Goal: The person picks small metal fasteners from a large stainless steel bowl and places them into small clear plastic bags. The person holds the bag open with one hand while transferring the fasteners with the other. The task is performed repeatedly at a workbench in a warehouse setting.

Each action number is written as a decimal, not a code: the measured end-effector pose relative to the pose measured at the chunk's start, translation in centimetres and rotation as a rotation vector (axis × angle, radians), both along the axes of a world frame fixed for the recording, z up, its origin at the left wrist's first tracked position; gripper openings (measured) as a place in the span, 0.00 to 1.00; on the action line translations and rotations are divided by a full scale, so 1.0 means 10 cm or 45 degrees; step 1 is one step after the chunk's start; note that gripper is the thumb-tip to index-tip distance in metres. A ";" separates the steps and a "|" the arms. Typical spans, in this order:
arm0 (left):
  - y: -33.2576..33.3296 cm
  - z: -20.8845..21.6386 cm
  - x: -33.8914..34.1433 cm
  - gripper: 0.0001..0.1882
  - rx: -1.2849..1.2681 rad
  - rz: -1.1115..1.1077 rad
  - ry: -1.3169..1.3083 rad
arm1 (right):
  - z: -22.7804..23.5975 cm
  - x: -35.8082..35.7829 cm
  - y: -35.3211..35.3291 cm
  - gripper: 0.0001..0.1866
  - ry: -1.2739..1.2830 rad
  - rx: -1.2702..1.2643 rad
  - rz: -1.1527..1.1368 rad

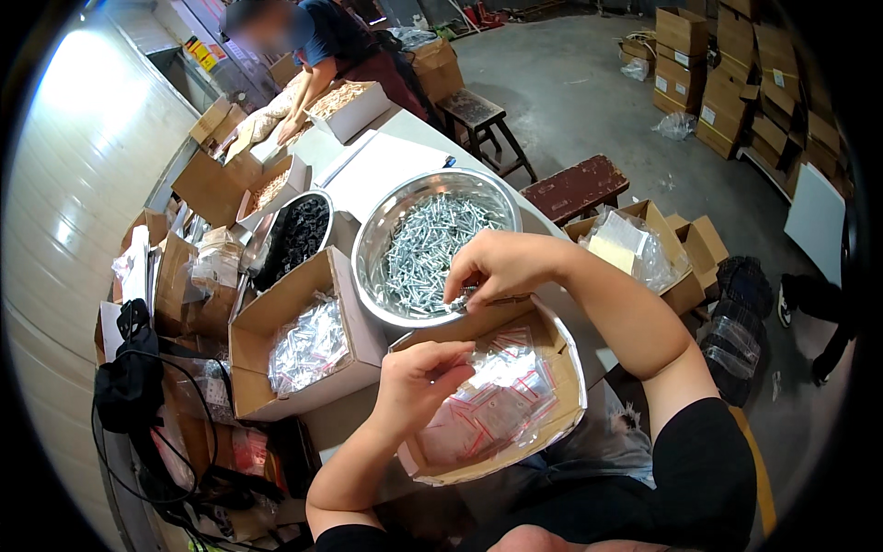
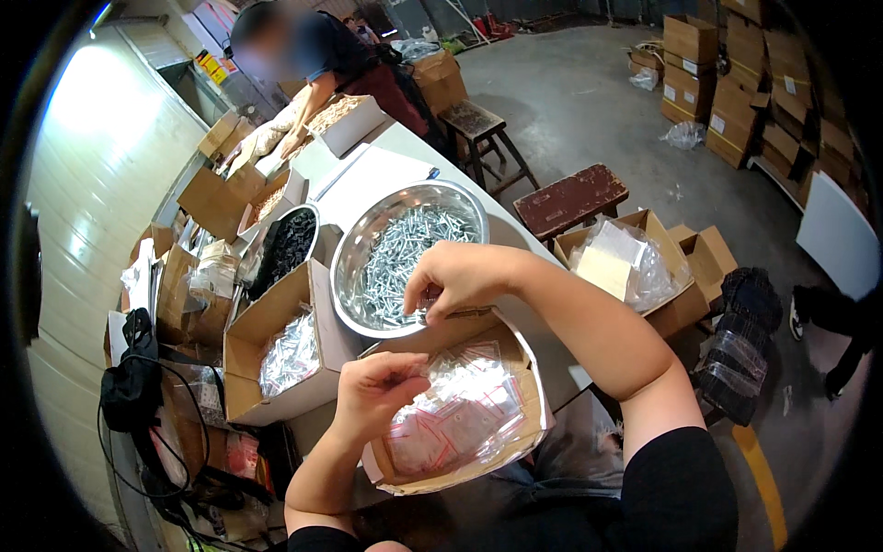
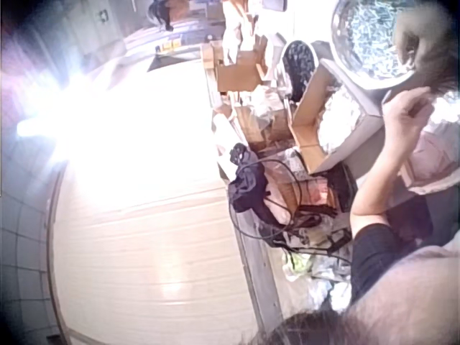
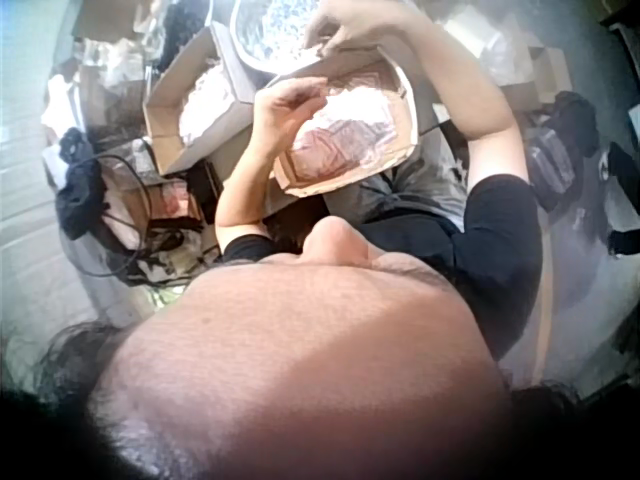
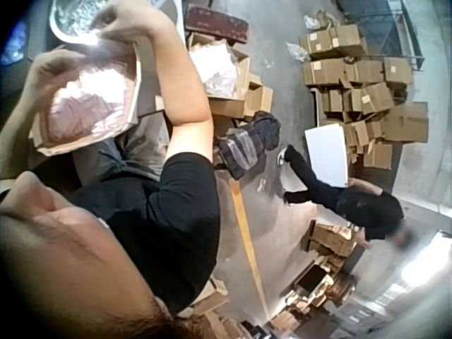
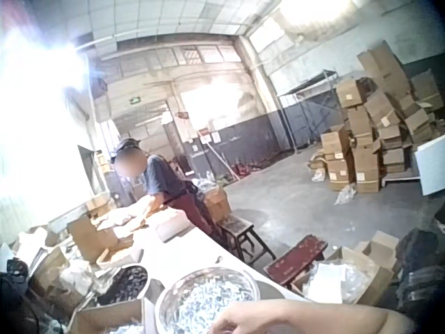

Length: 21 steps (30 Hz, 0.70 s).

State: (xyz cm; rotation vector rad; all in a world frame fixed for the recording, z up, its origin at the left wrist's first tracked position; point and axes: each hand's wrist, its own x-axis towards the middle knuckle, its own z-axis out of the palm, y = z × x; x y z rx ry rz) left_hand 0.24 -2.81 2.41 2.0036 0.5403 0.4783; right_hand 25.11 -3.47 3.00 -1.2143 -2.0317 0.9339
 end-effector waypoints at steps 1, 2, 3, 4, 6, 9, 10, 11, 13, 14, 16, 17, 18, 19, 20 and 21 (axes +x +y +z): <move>0.01 -0.02 0.00 0.09 -0.101 0.048 0.005 | 0.00 0.01 0.02 0.17 0.048 -0.046 -0.032; 0.02 -0.04 -0.01 0.11 -0.201 0.095 0.009 | -0.02 0.02 0.04 0.17 0.097 -0.091 -0.063; 0.05 -0.07 -0.03 0.13 -0.207 0.034 -0.034 | -0.03 0.02 0.06 0.17 0.210 -0.100 -0.056; 0.07 -0.10 -0.03 0.14 -0.135 0.024 -0.052 | -0.04 0.02 0.06 0.17 0.222 -0.104 -0.087; 0.09 -0.14 -0.02 0.16 0.010 0.008 -0.088 | -0.01 0.01 0.05 0.16 0.247 -0.110 -0.144; 0.07 -0.10 0.06 0.18 0.460 -0.098 -0.219 | -0.07 -0.01 0.11 0.16 0.311 -0.143 -0.227; 0.05 -0.07 0.05 0.18 0.423 -0.064 -0.187 | -0.06 -0.02 0.10 0.16 0.366 -0.208 -0.273; 0.04 -0.03 0.02 0.18 0.385 -0.031 -0.154 | -0.03 -0.02 0.09 0.14 0.392 -0.214 -0.284; 0.08 -0.08 -0.04 0.17 0.197 0.006 -0.144 | 0.00 -0.06 0.07 0.13 0.387 -0.194 -0.357; 0.09 -0.09 -0.05 0.16 0.086 0.028 -0.182 | 0.01 -0.07 0.07 0.12 0.385 -0.184 -0.393; 0.09 -0.10 -0.06 0.15 -0.136 0.065 -0.256 | -0.01 -0.09 0.07 0.11 0.428 -0.184 -0.439; 0.12 -0.11 -0.05 0.13 -0.030 0.098 -0.274 | -0.03 -0.09 0.08 0.11 0.450 -0.184 -0.462; 0.14 -0.12 -0.04 0.12 0.039 0.096 -0.285 | -0.04 -0.08 0.09 0.10 0.421 -0.157 -0.450; 0.15 -0.13 -0.01 0.11 0.108 0.094 -0.295 | -0.04 -0.06 0.10 0.10 0.392 -0.130 -0.438; 0.16 -0.13 0.00 0.11 0.177 0.092 -0.306 | -0.05 -0.04 0.10 0.10 0.364 -0.102 -0.426; 0.14 -0.11 -0.01 0.09 0.046 0.106 -0.254 | -0.06 -0.03 0.11 0.10 0.404 -0.115 -0.408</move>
